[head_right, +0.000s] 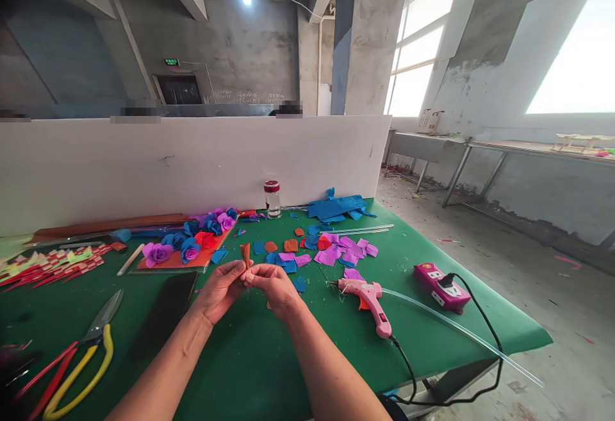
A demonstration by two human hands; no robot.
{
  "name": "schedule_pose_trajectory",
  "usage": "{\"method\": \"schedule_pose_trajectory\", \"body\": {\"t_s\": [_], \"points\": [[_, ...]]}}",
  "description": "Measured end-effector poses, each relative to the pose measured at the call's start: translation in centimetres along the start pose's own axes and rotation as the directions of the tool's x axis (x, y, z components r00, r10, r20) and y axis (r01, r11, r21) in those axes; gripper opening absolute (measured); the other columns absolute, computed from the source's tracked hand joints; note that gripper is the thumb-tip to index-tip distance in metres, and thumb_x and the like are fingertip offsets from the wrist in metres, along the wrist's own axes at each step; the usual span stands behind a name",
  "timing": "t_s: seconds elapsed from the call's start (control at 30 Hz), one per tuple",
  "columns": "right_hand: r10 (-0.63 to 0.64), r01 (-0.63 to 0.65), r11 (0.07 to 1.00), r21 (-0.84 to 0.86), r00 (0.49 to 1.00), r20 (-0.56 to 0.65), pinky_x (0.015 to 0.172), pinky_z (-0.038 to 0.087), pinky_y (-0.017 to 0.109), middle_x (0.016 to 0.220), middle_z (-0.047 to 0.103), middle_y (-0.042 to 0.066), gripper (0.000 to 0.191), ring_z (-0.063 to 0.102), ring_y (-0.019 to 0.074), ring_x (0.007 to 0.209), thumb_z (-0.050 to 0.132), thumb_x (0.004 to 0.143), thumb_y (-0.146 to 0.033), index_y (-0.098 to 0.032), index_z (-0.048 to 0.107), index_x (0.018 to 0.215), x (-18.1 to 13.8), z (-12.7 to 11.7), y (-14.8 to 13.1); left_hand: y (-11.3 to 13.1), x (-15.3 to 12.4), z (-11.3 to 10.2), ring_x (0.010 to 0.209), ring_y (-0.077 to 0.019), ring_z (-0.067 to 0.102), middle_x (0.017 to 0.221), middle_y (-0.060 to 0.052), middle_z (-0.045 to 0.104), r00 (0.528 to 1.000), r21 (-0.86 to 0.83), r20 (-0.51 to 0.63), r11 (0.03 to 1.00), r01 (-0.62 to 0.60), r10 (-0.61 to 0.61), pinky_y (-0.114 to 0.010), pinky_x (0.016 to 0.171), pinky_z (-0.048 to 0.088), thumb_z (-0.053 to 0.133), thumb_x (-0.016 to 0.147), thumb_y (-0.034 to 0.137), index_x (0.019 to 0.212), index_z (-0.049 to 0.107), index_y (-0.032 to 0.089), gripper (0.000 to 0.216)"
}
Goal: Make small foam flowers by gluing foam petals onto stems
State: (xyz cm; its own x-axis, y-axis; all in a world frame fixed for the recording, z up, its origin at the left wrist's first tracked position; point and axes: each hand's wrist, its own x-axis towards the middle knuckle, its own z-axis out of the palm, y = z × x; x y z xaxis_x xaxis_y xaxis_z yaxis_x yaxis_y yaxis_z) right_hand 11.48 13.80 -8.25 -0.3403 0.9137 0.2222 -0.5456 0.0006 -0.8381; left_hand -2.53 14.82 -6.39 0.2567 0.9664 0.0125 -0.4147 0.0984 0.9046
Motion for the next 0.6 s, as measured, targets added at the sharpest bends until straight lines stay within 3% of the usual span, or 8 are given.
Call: {"method": "schedule_pose_trajectory", "body": {"t_s": [0.27,0.47,0.6], "points": [[-0.011,0.004,0.996,-0.085,0.996,-0.087,0.074,0.042,0.025,0.070,0.064,0.001,0.024,0.054,0.0117,0.068,0.082,0.063,-0.036,-0.017,0.072,0.071,0.10,-0.18,0.15,-0.06,0.21,0.06,0.056,-0.0092,0.055,0.059,-0.001,0.065,0.991,-0.008,-0.128,0.999,-0.033,0.031,-0.022,0.057,0.044,0.087,0.054,0.029,0.069,0.074,0.013,0.026],[-0.053,0.039,0.993,-0.115,0.991,-0.120,0.072,0.042,0.026,0.069,0.064,0.002,0.026,0.054,0.0130,0.066,0.079,0.065,-0.042,-0.017,0.073,0.071,0.29,-0.38,0.25,0.05,0.32,0.08,0.052,-0.0063,0.046,0.058,0.003,0.055,0.994,-0.003,-0.091,0.998,-0.057,0.056,-0.020,0.051,0.037,0.077,0.069,0.042,0.075,0.071,0.013,0.030],[-0.048,0.035,0.995,-0.094,0.990,-0.133,0.070,0.042,0.026,0.067,0.063,0.001,0.027,0.053,0.0121,0.064,0.079,0.064,-0.042,-0.016,0.072,0.070,0.31,-0.42,0.31,0.05,0.35,-0.01,0.053,-0.0064,0.044,0.059,0.004,0.053,0.996,0.032,-0.067,0.998,-0.051,0.053,-0.020,0.051,0.035,0.076,0.071,0.042,0.081,0.072,0.014,0.031]]}}
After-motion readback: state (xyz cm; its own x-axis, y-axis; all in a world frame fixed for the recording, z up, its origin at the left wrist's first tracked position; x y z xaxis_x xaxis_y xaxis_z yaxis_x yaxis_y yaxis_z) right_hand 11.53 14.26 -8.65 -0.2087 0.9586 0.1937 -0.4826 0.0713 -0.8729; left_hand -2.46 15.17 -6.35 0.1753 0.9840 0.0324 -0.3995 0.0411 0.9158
